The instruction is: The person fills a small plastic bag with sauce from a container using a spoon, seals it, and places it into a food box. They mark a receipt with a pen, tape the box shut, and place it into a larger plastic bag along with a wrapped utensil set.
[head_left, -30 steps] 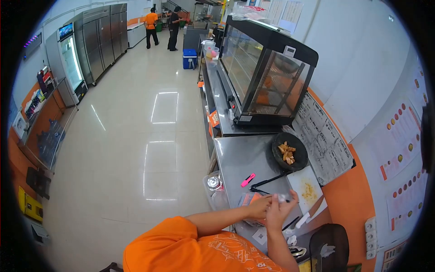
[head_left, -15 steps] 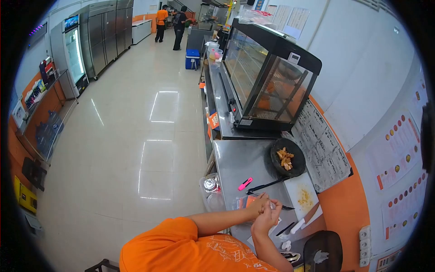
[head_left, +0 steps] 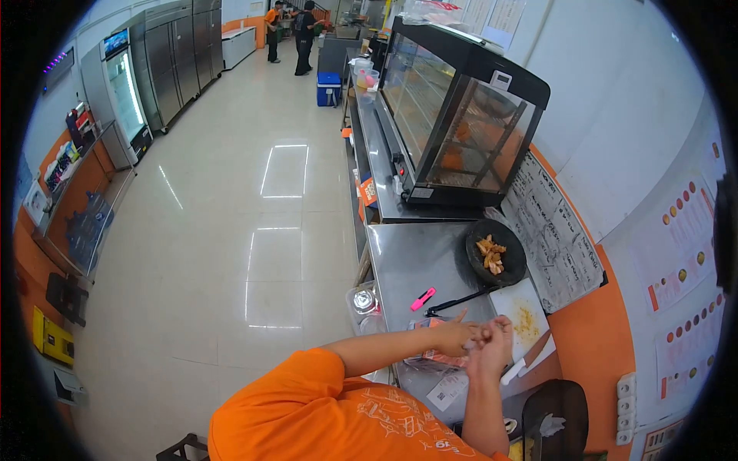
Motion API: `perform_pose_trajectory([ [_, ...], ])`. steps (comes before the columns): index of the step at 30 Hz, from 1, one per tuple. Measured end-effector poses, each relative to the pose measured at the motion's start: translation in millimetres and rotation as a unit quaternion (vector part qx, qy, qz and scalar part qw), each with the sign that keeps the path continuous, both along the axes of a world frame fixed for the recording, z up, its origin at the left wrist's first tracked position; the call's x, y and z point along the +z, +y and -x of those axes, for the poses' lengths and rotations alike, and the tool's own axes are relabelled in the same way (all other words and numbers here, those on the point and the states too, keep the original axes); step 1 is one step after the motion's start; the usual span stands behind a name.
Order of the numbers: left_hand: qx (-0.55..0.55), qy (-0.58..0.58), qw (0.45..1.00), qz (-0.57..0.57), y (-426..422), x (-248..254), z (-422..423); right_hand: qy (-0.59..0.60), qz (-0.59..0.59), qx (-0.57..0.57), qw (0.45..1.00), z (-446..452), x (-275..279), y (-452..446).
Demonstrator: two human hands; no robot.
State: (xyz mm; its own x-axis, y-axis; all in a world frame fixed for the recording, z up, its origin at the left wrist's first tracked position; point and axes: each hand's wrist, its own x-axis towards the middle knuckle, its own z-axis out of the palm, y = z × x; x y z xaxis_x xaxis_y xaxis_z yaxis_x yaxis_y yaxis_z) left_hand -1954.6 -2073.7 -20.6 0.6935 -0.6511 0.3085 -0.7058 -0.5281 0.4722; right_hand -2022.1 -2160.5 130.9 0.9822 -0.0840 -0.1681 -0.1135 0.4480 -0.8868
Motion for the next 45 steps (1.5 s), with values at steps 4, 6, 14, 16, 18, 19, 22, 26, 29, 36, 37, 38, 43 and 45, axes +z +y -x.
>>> perform_pose_trajectory([
  [4, 0.048, 0.191, 0.979, 0.052, 3.3, 2.0, 7.7, -0.045, 0.044, 0.072, 0.995, 5.5, -31.8, -8.9],
  [6, 0.090, 0.116, 0.975, 0.166, 11.7, -4.0, 3.6, -0.079, 0.155, 0.174, 0.969, 20.1, 11.5, -9.6],
  [14, 0.168, 0.126, 0.891, 0.402, 116.5, 167.6, -0.6, -0.216, 0.336, 0.067, 0.914, 18.2, 43.8, -95.2],
  [16, 0.237, 0.211, 0.846, 0.428, 130.3, 216.6, 7.0, -0.265, 0.370, -0.004, 0.890, 10.5, 21.4, -97.5],
  [18, 0.227, 0.268, 0.811, 0.468, 138.1, 243.8, 14.5, -0.446, 0.573, -0.034, 0.687, 7.3, -4.2, -70.9],
  [19, 0.218, 0.327, 0.769, 0.505, 136.4, 253.1, 18.1, -0.502, 0.563, -0.064, 0.654, -1.1, -28.5, -60.1],
  [22, 0.251, 0.351, 0.743, 0.511, 123.4, 270.0, 38.7, -0.601, 0.497, -0.164, 0.604, -22.0, -70.6, -11.4],
  [26, 0.334, 0.335, 0.727, 0.497, 124.1, 275.6, 52.6, -0.701, 0.367, -0.267, 0.550, -38.3, -71.1, 22.0],
  [29, 0.405, 0.262, 0.789, 0.381, 114.3, 288.4, 71.1, -0.707, 0.288, -0.235, 0.602, -38.9, -43.2, 24.9],
  [36, 0.100, -0.266, 0.958, -0.038, 125.7, 282.8, 63.3, -0.453, 0.046, 0.016, 0.890, -8.0, -143.2, 88.2],
  [37, 0.066, -0.293, 0.952, -0.052, 125.1, 280.2, 61.1, -0.313, -0.149, 0.182, 0.920, 0.9, -137.1, 64.7],
  [38, 0.050, -0.287, 0.955, -0.050, 124.6, 279.6, 61.3, -0.151, -0.337, 0.330, 0.869, 9.3, -124.3, 47.8],
  [43, -0.032, -0.270, 0.946, -0.177, 93.5, 297.6, 75.7, -0.007, -0.469, 0.349, 0.811, 20.0, -94.2, 19.5],
  [45, -0.089, -0.294, 0.933, -0.190, 90.9, 298.3, 81.2, 0.049, -0.521, 0.362, 0.772, 22.0, -107.8, 13.0],
])
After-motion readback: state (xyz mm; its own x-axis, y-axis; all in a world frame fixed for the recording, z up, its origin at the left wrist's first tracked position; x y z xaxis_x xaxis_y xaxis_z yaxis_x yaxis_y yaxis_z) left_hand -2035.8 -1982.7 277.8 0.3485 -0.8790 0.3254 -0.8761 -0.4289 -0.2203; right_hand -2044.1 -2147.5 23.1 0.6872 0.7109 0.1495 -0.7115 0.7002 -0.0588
